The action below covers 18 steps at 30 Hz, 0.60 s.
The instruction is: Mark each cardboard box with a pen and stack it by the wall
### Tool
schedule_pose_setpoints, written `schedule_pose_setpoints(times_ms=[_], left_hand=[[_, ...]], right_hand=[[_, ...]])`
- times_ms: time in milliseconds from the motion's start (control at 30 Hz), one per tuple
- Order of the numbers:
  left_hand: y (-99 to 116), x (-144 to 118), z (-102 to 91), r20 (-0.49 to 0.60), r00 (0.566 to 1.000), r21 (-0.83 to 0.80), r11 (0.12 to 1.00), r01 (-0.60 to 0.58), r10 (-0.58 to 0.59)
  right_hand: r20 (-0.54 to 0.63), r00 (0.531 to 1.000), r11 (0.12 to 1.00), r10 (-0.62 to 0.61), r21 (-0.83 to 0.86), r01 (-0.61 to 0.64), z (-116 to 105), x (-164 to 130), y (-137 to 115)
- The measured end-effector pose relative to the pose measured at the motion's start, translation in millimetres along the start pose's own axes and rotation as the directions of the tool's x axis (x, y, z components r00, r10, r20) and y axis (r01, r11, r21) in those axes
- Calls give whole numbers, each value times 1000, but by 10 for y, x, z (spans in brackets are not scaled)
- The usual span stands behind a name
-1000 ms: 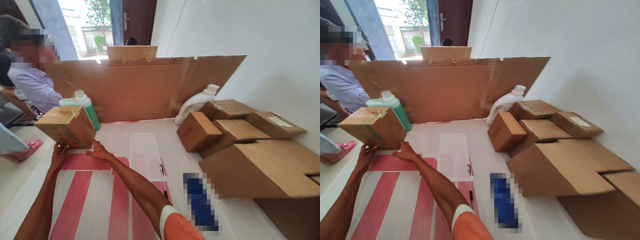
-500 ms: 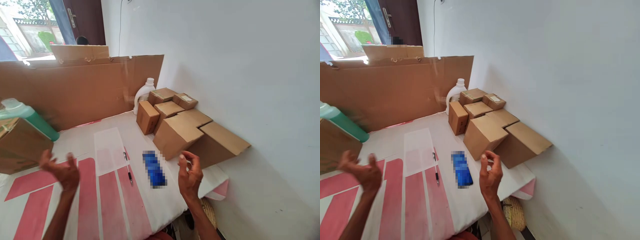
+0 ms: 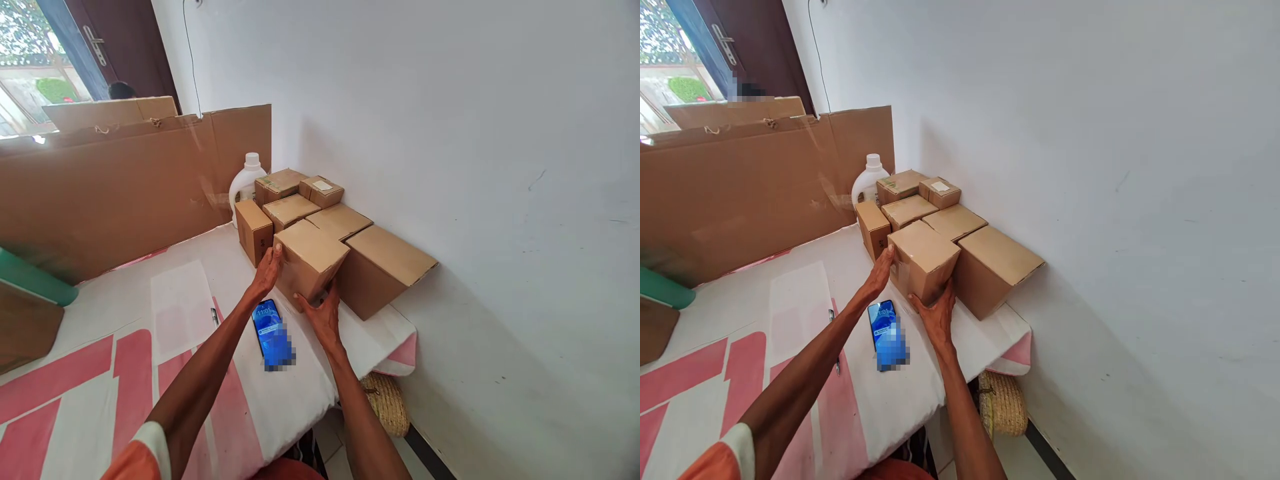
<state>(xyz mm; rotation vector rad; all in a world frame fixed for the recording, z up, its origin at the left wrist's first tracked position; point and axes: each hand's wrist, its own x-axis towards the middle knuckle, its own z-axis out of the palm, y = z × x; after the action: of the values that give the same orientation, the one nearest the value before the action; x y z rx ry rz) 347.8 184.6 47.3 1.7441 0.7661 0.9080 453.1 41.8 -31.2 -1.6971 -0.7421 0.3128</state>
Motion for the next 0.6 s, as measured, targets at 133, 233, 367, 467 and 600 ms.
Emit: schedule_pose_setpoints(times_ms=[133, 233, 367, 467, 600], left_hand=[[283, -598, -431, -48, 999, -4, 1000, -25, 25], [447, -1236, -955, -185, 980, 41, 997, -70, 77], [435, -2182, -1613, -476, 878, -18, 997, -78, 60], [283, -2842, -1883, -682, 731, -28, 997, -72, 33], [3, -3447, -1926, -807, 586, -46, 997, 58, -71]], right_hand=[[113, 990, 995, -86, 66, 79, -78, -177, -278], [270, 944, 971, -192, 190, 143, 35, -478, -612], [488, 797, 918, -356, 340, 201, 515, -1030, -945], [632, 662, 903, -403, 394, 173, 937, -1498, -1014], [799, 502, 933, -330, 356, 47, 1282, -1894, -890]])
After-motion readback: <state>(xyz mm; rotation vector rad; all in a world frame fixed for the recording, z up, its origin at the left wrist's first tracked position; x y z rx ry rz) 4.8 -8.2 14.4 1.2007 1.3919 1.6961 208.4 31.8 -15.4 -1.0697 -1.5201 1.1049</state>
